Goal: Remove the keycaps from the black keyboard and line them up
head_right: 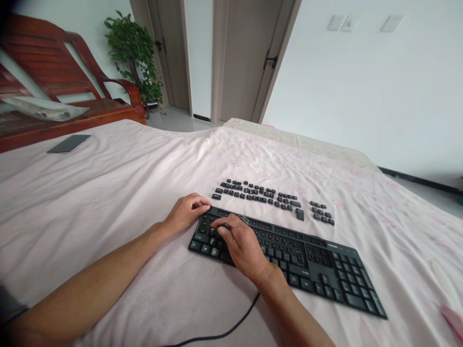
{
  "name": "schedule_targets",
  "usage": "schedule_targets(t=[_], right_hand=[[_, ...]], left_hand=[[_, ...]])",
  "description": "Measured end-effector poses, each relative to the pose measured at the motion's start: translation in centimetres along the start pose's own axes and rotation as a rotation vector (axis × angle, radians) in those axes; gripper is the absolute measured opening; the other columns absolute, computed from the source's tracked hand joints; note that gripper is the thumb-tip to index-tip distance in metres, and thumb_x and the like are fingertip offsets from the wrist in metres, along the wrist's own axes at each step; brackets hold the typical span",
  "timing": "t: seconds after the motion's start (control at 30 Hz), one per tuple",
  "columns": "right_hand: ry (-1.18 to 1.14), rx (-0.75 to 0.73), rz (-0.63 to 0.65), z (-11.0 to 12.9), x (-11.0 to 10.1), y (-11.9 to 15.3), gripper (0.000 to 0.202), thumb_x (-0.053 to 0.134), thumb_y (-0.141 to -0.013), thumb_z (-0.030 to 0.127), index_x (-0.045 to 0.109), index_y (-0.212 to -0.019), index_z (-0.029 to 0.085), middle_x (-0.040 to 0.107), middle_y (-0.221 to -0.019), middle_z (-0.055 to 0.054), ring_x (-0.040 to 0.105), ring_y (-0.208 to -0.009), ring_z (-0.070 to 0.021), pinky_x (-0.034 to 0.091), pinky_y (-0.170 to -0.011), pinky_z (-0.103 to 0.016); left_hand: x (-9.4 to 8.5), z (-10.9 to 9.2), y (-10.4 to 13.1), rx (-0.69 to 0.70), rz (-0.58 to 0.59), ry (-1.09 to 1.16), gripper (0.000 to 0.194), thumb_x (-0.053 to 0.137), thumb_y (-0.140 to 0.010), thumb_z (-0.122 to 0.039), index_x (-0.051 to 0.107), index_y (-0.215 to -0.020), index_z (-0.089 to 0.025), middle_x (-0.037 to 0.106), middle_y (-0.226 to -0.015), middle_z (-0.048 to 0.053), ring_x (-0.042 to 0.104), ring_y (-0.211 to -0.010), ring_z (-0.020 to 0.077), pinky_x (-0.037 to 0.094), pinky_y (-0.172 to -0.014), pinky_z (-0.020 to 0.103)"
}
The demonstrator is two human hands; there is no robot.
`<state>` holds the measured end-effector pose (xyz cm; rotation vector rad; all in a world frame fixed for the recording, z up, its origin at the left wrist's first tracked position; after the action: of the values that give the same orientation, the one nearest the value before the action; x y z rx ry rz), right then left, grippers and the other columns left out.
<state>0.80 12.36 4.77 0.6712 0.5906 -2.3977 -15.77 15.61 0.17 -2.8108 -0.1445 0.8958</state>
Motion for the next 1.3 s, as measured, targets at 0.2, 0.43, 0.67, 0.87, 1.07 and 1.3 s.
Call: schedule_targets(t=[0.2, 0.43, 0.67, 0.87, 1.07, 1.3], right_hand=[[0.053, -0.051, 0.111, 1.1, 0.7, -0.5, 0.026, 0.041, -0.098, 0.023, 0.067, -0.101, 0.022, 0.065, -0.099, -0.005, 0.060, -0.096, -0.0178, 0.046, -0.089, -0.030], [0.175, -0.159, 0.236, 2.5, 2.0, -1.3, 0.029, 0.039, -0.098, 0.021, 0.067, -0.106, 0.025, 0.065, -0.101, -0.004, 0.062, -0.094, -0.0180, 0.048, -0.089, -0.031], [0.215, -0.191, 0.258, 2.5, 2.8, -1.4, 0.027, 0.039, -0.098, 0.023, 0.066, -0.103, 0.022, 0.064, -0.100, -0.006, 0.062, -0.091, -0.0181, 0.050, -0.086, -0.031], [0.152, -0.180, 0.180, 1.9, 2.7, -1.5, 0.026, 0.039, -0.099, 0.024, 0.065, -0.100, 0.022, 0.065, -0.099, -0.005, 0.061, -0.096, -0.0180, 0.048, -0.090, -0.031], [0.057, -0.150, 0.088, 0.8, 1.9, -1.0, 0.027, 0.038, -0.099, 0.025, 0.064, -0.097, 0.021, 0.064, -0.095, -0.005, 0.061, -0.094, -0.0173, 0.047, -0.089, -0.031], [0.086, -0.193, 0.098, 1.2, 2.0, -0.6, 0.027, 0.037, -0.099, 0.022, 0.064, -0.097, 0.022, 0.064, -0.094, -0.004, 0.060, -0.094, -0.0170, 0.045, -0.088, -0.030]], left_hand=[[0.0, 0.0, 0.0, -0.002, -0.005, 0.007, 0.019, 0.059, -0.081, -0.032, 0.073, -0.090, -0.022, 0.070, -0.093, 0.001, 0.064, -0.075, 0.0140, 0.048, -0.072, 0.024], [0.1, 0.3, 0.0, 0.001, -0.011, -0.015, 0.018, 0.059, -0.081, -0.031, 0.073, -0.089, -0.023, 0.069, -0.092, 0.000, 0.063, -0.074, 0.0133, 0.047, -0.071, 0.023], [-0.2, -0.7, 0.1, 0.059, -0.011, -0.044, 0.018, 0.059, -0.082, -0.028, 0.073, -0.089, -0.022, 0.065, -0.094, 0.001, 0.060, -0.071, 0.0112, 0.047, -0.070, 0.022], [0.0, -3.3, 0.6, 0.198, 0.072, -0.108, 0.016, 0.060, -0.084, -0.029, 0.075, -0.087, -0.024, 0.064, -0.087, 0.002, 0.060, -0.084, 0.0151, 0.046, -0.076, 0.024], [1.0, -4.8, 1.4, 0.333, 0.340, -0.165, 0.018, 0.069, -0.076, -0.031, 0.075, -0.092, -0.027, 0.064, -0.091, 0.002, 0.058, -0.089, 0.0183, 0.044, -0.080, 0.026], [1.5, -4.5, 1.8, 0.309, 0.368, -0.189, 0.030, 0.081, -0.062, -0.039, 0.075, -0.089, -0.027, 0.062, -0.095, 0.002, 0.055, -0.094, 0.0207, 0.042, -0.081, 0.028]])
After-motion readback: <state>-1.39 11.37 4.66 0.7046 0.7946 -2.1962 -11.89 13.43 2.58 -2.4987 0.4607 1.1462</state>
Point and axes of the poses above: each hand's wrist, its own y-axis away from the middle knuckle, its own x-axis out of the palm, z = x × y, the point moved 9 cm from there along -y, towards the middle knuckle
